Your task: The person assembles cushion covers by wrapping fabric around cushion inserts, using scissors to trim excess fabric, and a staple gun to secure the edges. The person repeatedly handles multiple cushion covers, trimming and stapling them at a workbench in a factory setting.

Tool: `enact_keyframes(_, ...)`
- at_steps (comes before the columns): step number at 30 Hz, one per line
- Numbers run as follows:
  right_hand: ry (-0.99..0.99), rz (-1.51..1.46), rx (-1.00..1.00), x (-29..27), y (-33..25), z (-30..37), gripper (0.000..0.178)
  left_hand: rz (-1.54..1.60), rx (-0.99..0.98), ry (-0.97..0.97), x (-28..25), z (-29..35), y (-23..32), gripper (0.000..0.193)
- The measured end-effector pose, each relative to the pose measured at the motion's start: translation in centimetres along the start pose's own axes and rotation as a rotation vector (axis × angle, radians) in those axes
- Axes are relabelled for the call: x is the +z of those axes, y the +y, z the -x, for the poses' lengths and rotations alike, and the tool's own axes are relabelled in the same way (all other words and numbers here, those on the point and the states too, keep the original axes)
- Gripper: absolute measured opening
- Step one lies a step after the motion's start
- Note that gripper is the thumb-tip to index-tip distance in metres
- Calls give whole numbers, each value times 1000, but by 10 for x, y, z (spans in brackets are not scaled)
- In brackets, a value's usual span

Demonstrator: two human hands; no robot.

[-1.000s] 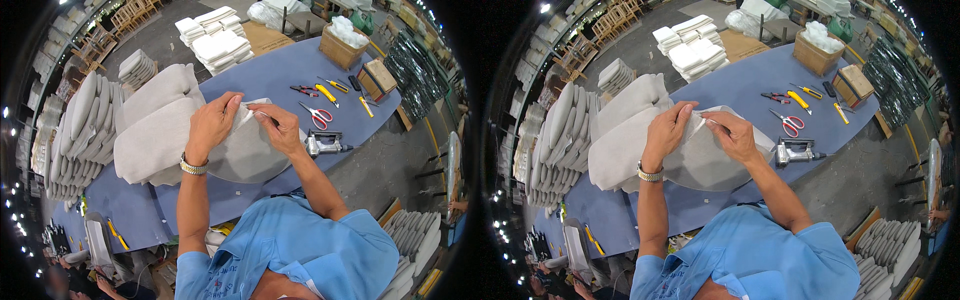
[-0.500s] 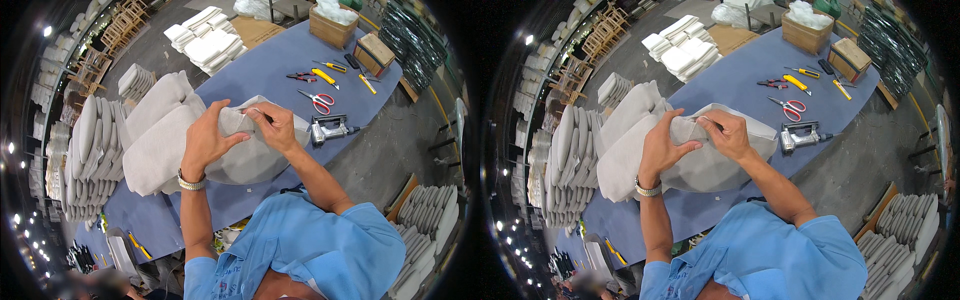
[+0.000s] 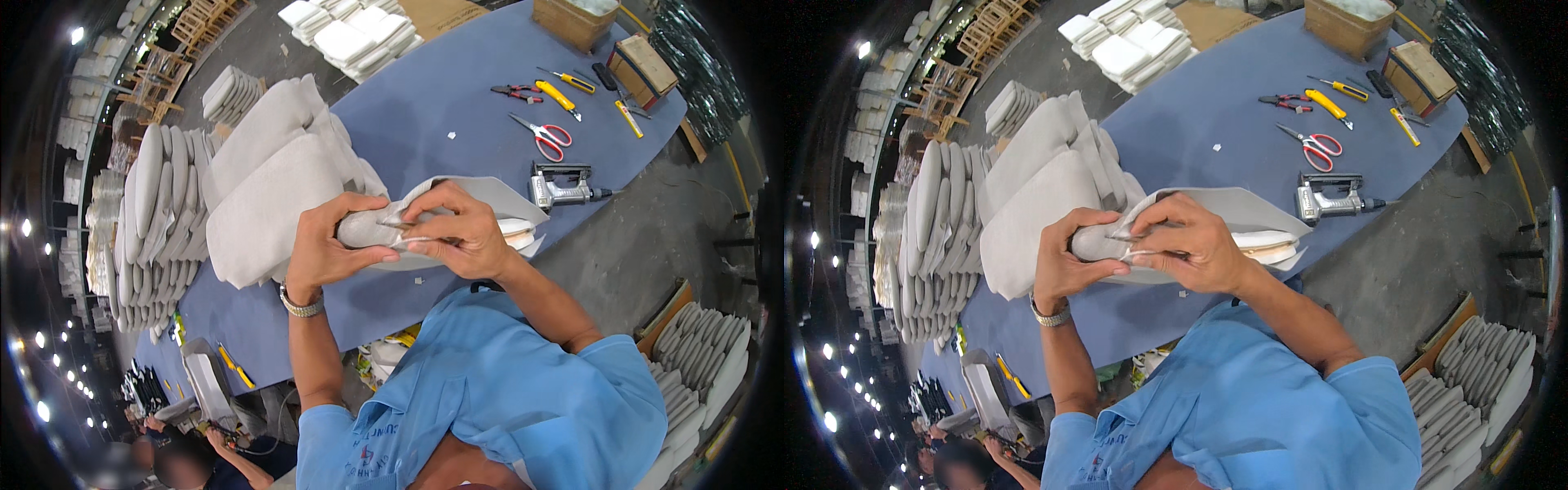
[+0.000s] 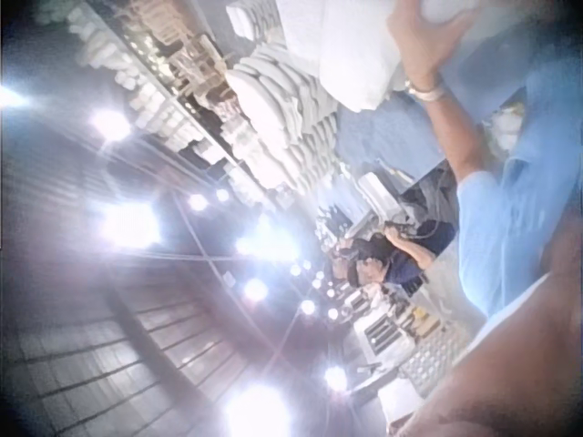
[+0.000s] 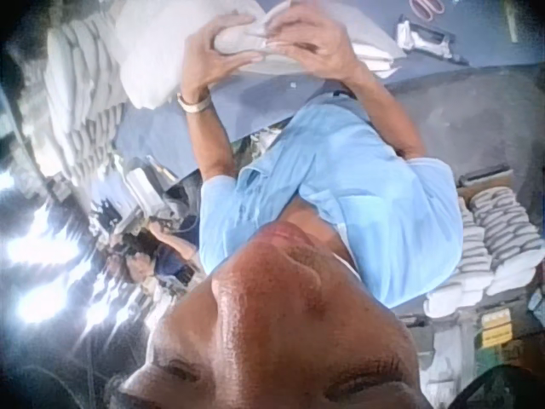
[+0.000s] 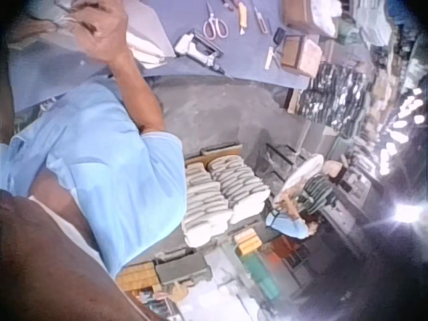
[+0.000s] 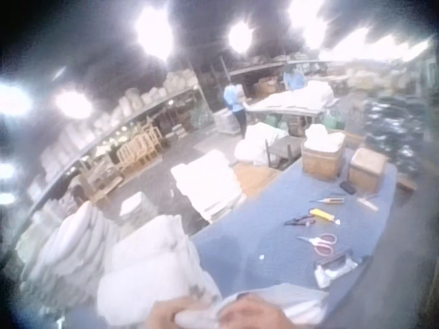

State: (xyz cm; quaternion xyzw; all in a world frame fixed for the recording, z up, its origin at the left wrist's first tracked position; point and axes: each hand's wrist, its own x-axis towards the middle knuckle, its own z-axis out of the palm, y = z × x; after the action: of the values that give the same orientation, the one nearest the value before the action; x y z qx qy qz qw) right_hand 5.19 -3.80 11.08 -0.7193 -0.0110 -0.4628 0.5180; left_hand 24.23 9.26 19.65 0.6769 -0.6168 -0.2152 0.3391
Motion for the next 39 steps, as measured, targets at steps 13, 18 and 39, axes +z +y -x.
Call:
enact_keyframes(13,32,10,-24,8,-6,17,18,147,69,-182,-6,5,1,77)
enact_keyframes(18,3,-36,-117,6,-12,20,22,167,108,-244,-11,6,-3,71)
enact_keyframes(39,-22,-135,-129,24,-15,32,19,-161,137,-68,2,31,5,47)
